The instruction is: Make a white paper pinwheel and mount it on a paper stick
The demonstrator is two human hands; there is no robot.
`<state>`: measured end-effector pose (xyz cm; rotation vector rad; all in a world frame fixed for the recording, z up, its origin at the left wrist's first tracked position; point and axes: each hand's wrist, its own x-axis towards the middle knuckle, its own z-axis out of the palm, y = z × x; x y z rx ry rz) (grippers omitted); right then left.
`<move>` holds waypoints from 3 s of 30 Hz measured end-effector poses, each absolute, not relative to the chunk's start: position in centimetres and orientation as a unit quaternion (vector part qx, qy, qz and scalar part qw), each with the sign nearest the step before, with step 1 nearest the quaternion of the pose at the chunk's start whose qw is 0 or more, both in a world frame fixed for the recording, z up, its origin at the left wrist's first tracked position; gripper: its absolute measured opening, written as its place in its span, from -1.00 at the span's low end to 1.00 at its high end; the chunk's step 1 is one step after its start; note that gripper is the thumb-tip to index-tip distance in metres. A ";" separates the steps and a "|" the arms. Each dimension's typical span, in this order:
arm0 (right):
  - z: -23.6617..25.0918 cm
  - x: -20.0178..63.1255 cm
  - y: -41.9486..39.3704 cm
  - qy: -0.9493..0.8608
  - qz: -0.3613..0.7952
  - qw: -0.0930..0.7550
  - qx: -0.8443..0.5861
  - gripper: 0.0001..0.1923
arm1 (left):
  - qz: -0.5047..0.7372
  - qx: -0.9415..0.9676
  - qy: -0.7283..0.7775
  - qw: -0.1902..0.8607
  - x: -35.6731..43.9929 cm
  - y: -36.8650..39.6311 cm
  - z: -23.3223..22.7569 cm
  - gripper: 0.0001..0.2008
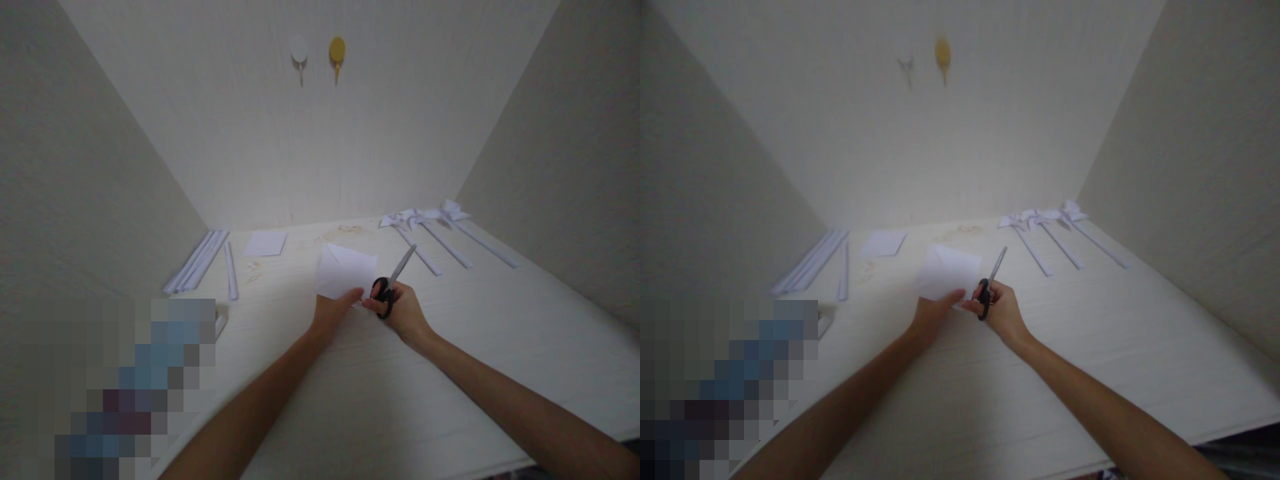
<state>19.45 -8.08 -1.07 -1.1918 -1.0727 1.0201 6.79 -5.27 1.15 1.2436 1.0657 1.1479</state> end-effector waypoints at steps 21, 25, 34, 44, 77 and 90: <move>-1.1 19.6 -8.0 -0.468 0.431 0.573 -0.516 -0.70 | 0.495 0.541 0.410 0.542 6.8 -5.4 1.0 -0.77; -1.0 19.5 -7.9 -0.469 0.434 0.574 -0.511 -0.72 | 0.488 0.548 0.411 0.540 6.7 -5.5 1.1 -0.76; -1.4 19.6 -7.8 -0.467 0.443 0.575 -0.504 -0.70 | 0.485 0.560 0.413 0.530 6.8 -5.3 0.7 -0.71; -1.0 19.5 -8.0 -0.479 0.424 0.571 -0.515 -0.69 | 0.483 0.564 0.420 0.522 7.0 -5.2 0.7 -0.69; 0.5 20.6 -8.9 -0.612 0.531 0.347 -0.472 -0.60 | 0.574 0.375 0.385 0.618 4.6 -1.7 0.0 -0.82; 0.1 20.1 -9.2 -0.650 0.463 0.261 -0.543 -0.58 | 0.571 0.353 0.369 0.643 4.8 -1.7 0.0 -0.85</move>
